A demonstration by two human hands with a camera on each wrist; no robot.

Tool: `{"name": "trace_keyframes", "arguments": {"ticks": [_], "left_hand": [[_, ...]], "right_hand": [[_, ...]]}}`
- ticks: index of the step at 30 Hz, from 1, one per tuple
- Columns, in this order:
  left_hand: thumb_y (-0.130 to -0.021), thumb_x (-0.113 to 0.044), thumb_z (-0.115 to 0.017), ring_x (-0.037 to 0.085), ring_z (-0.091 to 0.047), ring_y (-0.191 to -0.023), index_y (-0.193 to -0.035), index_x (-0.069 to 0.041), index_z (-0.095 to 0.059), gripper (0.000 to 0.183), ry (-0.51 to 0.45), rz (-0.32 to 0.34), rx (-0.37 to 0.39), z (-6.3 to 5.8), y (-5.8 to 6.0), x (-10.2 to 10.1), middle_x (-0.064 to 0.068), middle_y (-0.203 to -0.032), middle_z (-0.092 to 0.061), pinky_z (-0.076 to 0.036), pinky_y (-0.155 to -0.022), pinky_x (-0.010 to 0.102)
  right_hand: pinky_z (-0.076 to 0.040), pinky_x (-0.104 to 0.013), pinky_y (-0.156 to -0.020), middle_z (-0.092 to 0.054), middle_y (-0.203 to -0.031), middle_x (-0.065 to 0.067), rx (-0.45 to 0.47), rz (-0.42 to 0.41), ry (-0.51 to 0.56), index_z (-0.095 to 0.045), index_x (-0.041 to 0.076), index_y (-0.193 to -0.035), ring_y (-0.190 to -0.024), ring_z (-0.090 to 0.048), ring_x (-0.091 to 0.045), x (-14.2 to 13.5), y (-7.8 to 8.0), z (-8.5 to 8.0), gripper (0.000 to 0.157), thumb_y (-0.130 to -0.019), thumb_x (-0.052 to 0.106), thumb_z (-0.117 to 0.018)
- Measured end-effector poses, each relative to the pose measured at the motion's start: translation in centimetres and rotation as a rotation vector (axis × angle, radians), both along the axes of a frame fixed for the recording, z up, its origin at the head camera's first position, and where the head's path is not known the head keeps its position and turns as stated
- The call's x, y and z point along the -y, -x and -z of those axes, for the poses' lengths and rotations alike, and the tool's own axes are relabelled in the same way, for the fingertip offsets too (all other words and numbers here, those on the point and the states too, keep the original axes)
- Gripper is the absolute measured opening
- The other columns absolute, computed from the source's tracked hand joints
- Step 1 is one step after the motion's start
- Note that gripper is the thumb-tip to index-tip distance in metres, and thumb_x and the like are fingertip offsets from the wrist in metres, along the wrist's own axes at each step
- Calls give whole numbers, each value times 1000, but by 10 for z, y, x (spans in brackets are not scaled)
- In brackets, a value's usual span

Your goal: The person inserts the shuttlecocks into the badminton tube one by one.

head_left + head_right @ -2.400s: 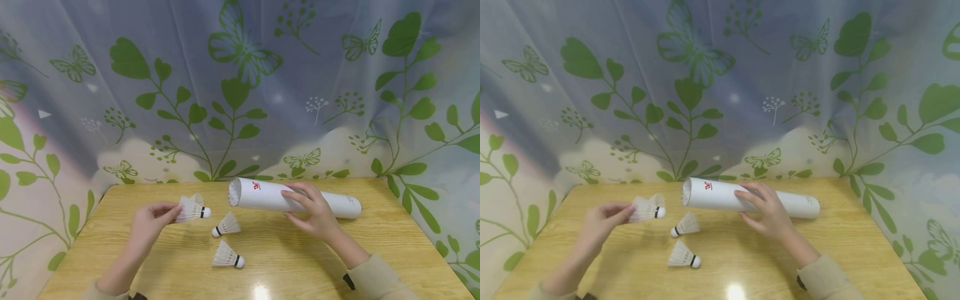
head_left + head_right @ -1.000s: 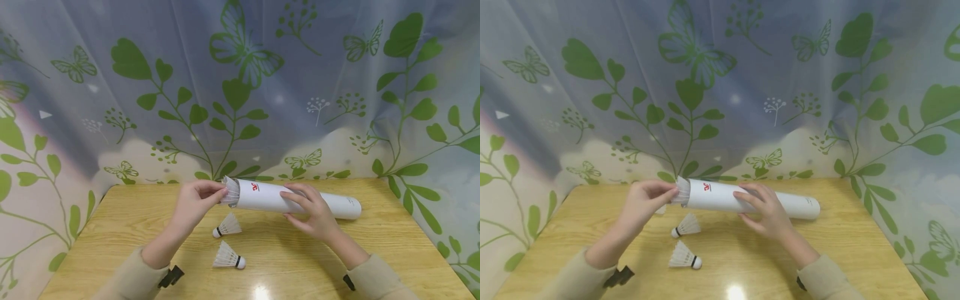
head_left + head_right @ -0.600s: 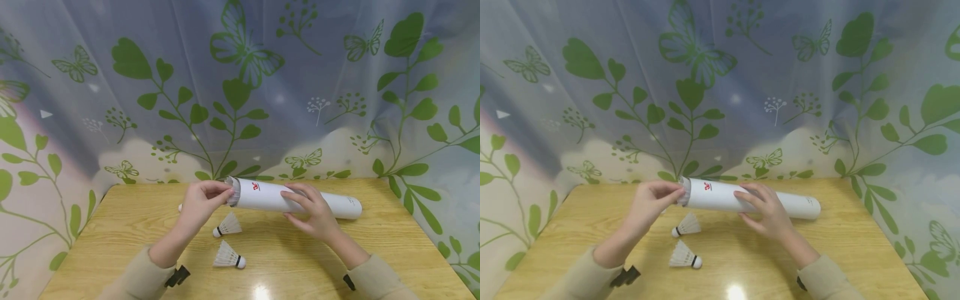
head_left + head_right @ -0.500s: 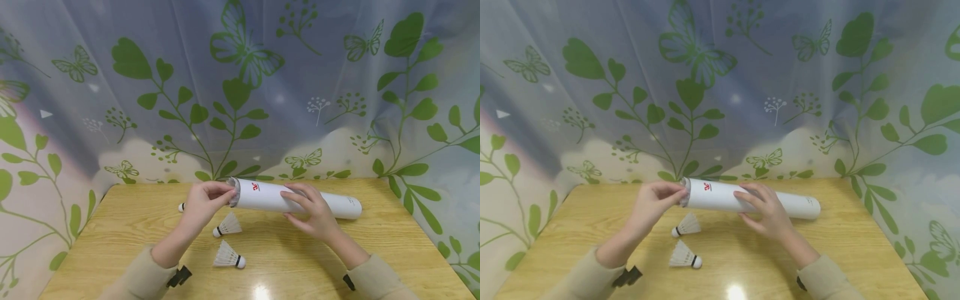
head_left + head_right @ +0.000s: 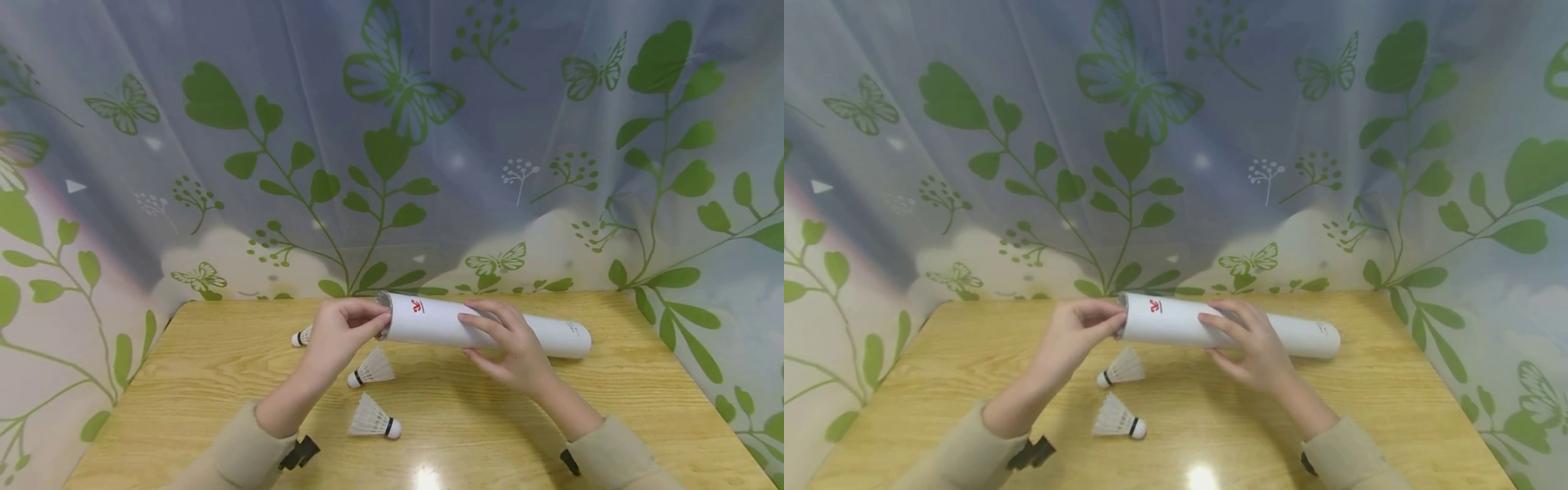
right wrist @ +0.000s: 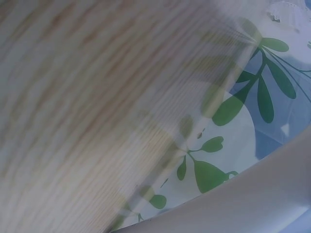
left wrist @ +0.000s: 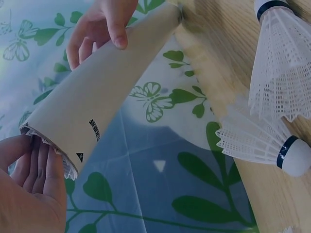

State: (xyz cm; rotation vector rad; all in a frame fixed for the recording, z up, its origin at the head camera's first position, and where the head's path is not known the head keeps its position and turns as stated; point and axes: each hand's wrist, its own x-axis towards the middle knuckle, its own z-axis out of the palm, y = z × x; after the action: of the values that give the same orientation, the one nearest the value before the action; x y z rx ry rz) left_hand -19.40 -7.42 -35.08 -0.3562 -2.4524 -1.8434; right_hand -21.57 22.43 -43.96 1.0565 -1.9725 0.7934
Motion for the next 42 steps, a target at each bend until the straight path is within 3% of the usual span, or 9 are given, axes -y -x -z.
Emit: {"name": "trace_keyframes", "arguments": {"ticks": [12,20,26,30,35,42], "left_hand": [[-94,4,-75,22,-79,-88,-104,7,-80,12,11,25,-24,1,-1,-2,24,-106,-81,-62,-77,20],[-97,-2,-75,5,-77,-88,-109,5,-80,15,-22,85,-10,-1,2,15,21,-110,-81,-64,-82,22],[-98,0,-73,0,-77,-85,-112,11,-76,18,-73,61,-22,0,11,38,27,-108,-79,-64,-87,23],[-98,-3,-74,0,-77,-86,-114,9,-77,20,-28,20,-7,7,23,56,25,-108,-80,-63,-88,20],[-100,-13,-75,9,-79,-95,-119,3,-77,25,80,-38,50,20,40,79,16,-110,-82,-61,-91,19],[-101,-19,-75,23,-77,-108,-123,-3,-78,28,244,-97,100,43,60,103,16,-123,-79,-61,-103,44]], "right_hand": [[-39,-18,-117,-66,-133,-20,-6,-1,12,-72,8,-130,-122,-61,-33,0,0,0,43,-107,43,-62],[-41,-19,-114,-66,-133,-20,-2,-5,9,-71,9,-131,-121,-62,-32,0,0,-1,43,-106,43,-62],[-41,-19,-115,-66,-132,-21,-9,-9,14,-71,8,-130,-121,-62,-32,1,1,-1,44,-106,43,-63],[-40,-18,-117,-66,-131,-23,-26,-21,18,-72,6,-129,-121,-62,-34,1,2,-2,43,-106,42,-64],[-39,-18,-117,-66,-131,-23,-29,-22,16,-72,6,-130,-121,-62,-35,1,2,-1,43,-106,42,-64],[-40,-19,-117,-66,-133,-21,-24,-15,8,-71,8,-131,-122,-62,-34,1,2,0,43,-106,42,-63]]}}
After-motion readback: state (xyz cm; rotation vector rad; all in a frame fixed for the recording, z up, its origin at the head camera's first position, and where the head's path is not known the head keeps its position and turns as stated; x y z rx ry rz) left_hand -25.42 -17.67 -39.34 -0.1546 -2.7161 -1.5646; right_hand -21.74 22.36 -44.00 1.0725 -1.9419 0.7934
